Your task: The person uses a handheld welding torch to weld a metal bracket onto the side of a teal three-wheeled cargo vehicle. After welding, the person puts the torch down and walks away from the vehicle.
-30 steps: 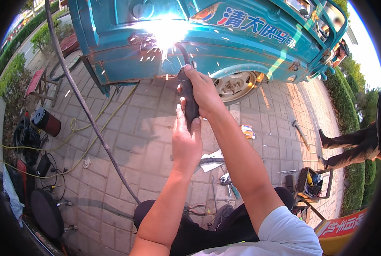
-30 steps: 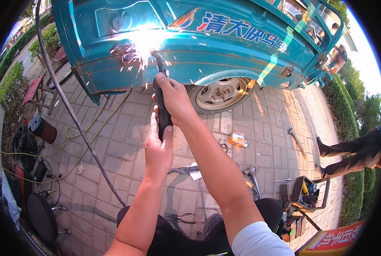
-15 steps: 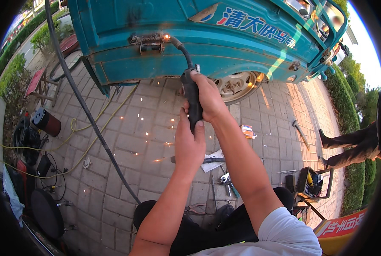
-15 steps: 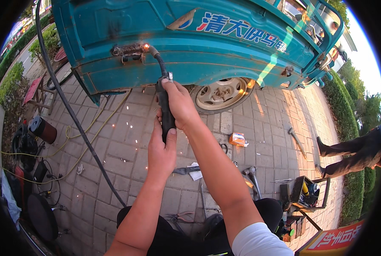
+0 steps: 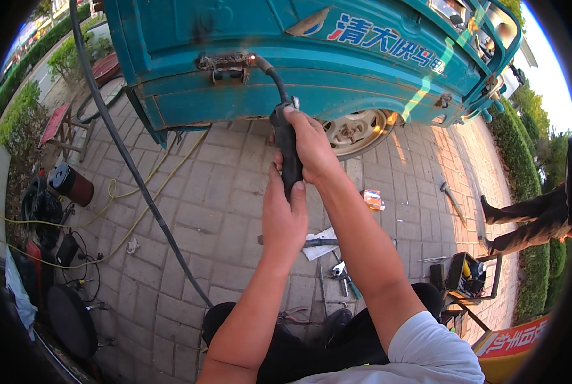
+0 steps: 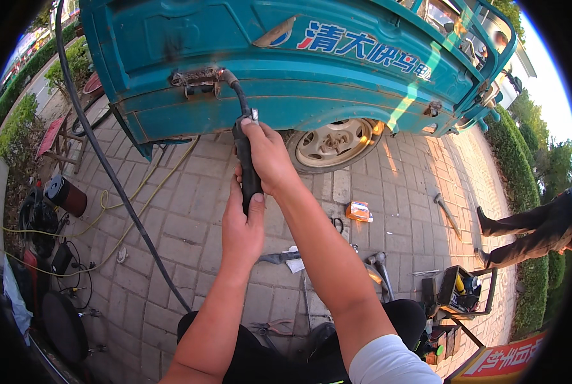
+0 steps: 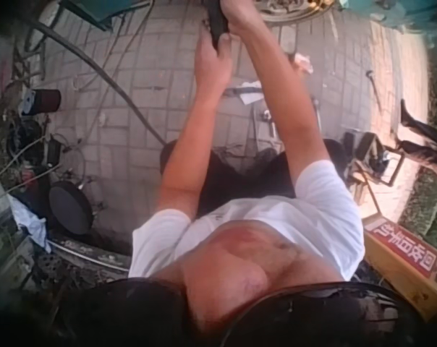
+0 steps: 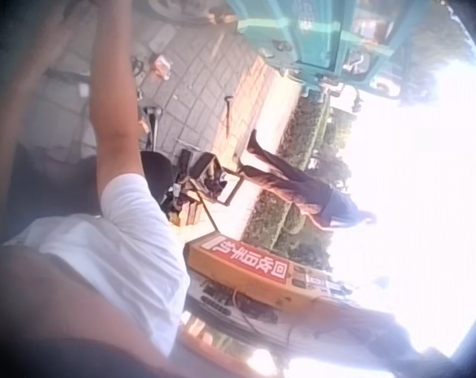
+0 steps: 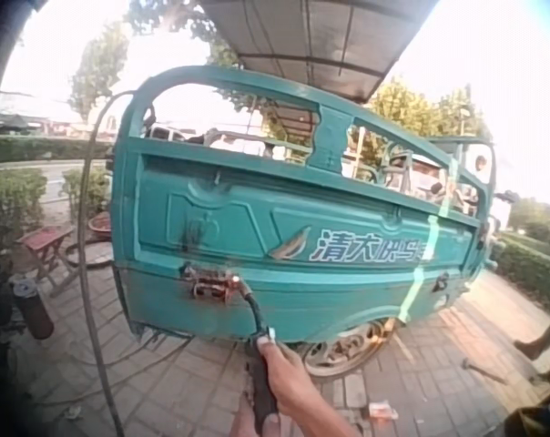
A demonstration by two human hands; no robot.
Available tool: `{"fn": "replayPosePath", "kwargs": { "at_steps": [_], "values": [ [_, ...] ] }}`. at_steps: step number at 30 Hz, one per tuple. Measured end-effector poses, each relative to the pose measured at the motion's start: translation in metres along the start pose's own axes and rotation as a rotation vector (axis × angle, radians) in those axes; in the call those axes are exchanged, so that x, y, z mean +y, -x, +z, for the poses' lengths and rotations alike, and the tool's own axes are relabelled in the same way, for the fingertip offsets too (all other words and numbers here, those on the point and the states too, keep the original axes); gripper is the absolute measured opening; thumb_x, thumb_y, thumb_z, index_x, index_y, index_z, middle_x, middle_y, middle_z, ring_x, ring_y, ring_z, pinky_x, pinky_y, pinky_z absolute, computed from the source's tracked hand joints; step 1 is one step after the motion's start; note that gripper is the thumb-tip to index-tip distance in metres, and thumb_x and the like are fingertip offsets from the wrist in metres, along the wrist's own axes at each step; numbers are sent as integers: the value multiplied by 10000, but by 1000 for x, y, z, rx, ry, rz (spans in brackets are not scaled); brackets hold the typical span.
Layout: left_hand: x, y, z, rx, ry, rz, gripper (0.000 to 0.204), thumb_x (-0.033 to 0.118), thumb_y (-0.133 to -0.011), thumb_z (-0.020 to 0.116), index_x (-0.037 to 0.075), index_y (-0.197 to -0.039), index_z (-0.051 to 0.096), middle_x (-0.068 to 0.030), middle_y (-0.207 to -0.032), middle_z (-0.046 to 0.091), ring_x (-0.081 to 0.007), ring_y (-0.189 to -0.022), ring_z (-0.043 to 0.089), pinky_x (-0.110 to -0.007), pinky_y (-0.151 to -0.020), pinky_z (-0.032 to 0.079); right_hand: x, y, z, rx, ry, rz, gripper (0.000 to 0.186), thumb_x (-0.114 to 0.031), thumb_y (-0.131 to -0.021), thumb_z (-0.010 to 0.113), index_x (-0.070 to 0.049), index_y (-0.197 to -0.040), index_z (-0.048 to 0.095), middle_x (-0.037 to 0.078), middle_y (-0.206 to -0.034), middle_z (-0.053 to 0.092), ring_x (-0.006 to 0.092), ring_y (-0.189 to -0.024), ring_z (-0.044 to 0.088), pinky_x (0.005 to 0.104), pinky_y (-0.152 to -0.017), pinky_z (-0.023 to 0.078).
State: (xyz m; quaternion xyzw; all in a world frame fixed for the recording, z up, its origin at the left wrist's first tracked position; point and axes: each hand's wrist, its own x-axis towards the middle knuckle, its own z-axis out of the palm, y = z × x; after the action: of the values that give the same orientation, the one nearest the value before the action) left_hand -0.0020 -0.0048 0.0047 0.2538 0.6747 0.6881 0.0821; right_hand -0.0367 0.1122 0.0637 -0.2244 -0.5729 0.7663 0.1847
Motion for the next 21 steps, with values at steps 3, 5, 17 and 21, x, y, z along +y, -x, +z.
{"fn": "replayPosePath", "kwargs": {
  "at_steps": [3, 5, 17, 21],
  "values": [
    [0, 0, 0, 3, -3, 15, 563, 112, -992, 521, -74, -1488, 329, -303, -1328, 551, -459, -1228, 547, -441, -1017, 432, -1, 0, 0, 5, 2, 2, 345, -370, -1029, 492, -34, -1091, 539, 111, -793, 607, 181, -487, 557, 338, -437, 464],
    [-2, -1, 0, -2, -9, 8, 574, 115, -998, 522, -67, -1504, 320, -289, -1356, 542, -442, -1242, 544, -439, -1027, 427, -1, 1, 1, 10, 4, 5, 343, -374, -1025, 498, -39, -1083, 544, 104, -795, 606, 176, -497, 558, 336, -440, 470],
    [5, 0, -1, -33, 22, -1, 595, 131, -1006, 520, -69, -1521, 297, -266, -1350, 554, -418, -1241, 558, -432, -1026, 437, -1, 4, -2, 4, -18, 11, 343, -381, -1014, 515, -46, -1084, 540, 98, -806, 616, 180, -508, 575, 335, -438, 484],
    [2, 2, 0, -21, -23, 0, 573, 126, -996, 518, -58, -1501, 320, -289, -1299, 575, -437, -1198, 582, -439, -993, 453, -1, 6, -4, 10, -81, 25, 322, -340, -1010, 518, -29, -1093, 520, 96, -800, 596, 185, -483, 559, 334, -436, 481]
  ]
}}
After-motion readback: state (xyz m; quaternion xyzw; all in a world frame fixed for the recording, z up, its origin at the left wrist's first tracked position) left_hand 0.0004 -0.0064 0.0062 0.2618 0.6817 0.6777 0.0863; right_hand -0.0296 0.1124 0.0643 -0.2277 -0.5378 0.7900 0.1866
